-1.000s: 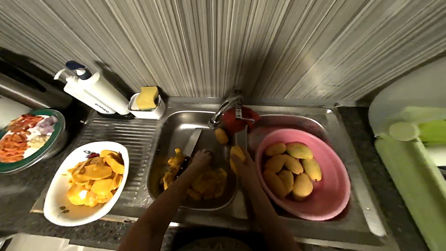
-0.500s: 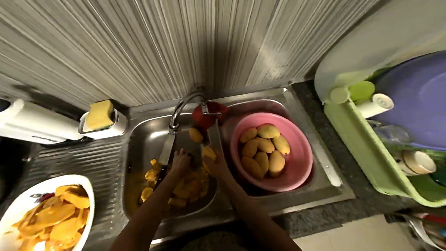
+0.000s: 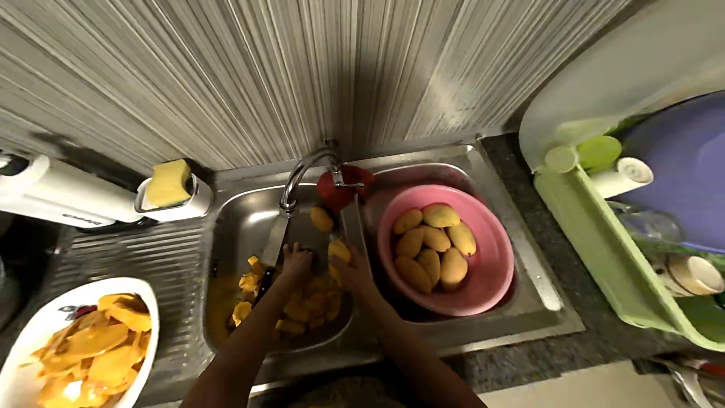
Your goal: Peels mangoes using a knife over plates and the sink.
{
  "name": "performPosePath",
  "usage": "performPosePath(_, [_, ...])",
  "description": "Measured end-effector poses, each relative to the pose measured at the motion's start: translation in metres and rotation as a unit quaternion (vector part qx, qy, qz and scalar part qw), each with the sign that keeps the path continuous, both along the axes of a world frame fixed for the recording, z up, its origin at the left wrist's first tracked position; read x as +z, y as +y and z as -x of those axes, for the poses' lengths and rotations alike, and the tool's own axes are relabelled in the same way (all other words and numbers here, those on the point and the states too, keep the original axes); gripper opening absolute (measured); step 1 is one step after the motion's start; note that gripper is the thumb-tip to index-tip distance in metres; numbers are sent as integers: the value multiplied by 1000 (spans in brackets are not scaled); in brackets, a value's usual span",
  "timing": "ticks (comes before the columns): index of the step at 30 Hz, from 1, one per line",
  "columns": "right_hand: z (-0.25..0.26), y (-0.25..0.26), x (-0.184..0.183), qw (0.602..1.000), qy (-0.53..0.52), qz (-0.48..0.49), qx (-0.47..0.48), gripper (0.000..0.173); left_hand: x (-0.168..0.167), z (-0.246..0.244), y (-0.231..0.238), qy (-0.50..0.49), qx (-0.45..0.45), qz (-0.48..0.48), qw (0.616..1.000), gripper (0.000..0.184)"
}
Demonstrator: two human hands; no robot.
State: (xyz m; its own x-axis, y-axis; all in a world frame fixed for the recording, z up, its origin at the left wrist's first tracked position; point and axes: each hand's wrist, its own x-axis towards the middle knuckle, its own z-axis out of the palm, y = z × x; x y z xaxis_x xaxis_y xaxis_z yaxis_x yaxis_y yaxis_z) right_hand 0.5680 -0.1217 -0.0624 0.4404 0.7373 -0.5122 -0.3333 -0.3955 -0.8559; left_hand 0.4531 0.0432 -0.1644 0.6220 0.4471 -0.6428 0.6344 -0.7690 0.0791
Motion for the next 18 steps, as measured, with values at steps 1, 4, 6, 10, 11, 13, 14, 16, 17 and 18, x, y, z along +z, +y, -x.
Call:
performPosePath(1, [0, 0, 0, 1000, 4, -1, -3, 66, 1, 1, 2, -1, -6, 1, 1000, 48])
performPosePath(4, [0, -5, -2, 1000, 9, -9, -12, 67, 5, -1, 4, 7, -36, 3, 999, 46])
performPosePath(6, [1, -5, -4, 1000, 8, -8, -12, 67, 9, -4, 3, 11, -39, 4, 999, 43])
performPosePath(10, [1, -6, -5, 1000, 4, -10, -10, 66, 14, -5, 7, 5, -54, 10, 998, 37])
performPosePath(11, [0, -7, -4, 1000, 8, -10, -13, 66, 16, -5, 10, 7, -62, 13, 998, 34])
performPosePath(13, [-3, -10, 0, 999, 22, -9, -26, 64, 22, -1, 14, 19, -75, 23, 997, 26])
performPosePath(14, [-4, -13, 3, 999, 30, -8, -29, 63, 24, 5, 14, 27, -79, 31, 996, 26])
performPosePath(16, [-5, -15, 2, 998, 45, -18, -42, 61, 34, 23, 12, 64, -72, 46, 994, 32])
performPosePath(17, [-6, -15, 2, 997, 50, -22, -48, 60, 44, 31, 10, 78, -61, 52, 994, 34])
performPosePath(18, [-6, -16, 3, 997, 53, -22, -50, 60, 55, 36, 8, 80, -49, 55, 994, 34])
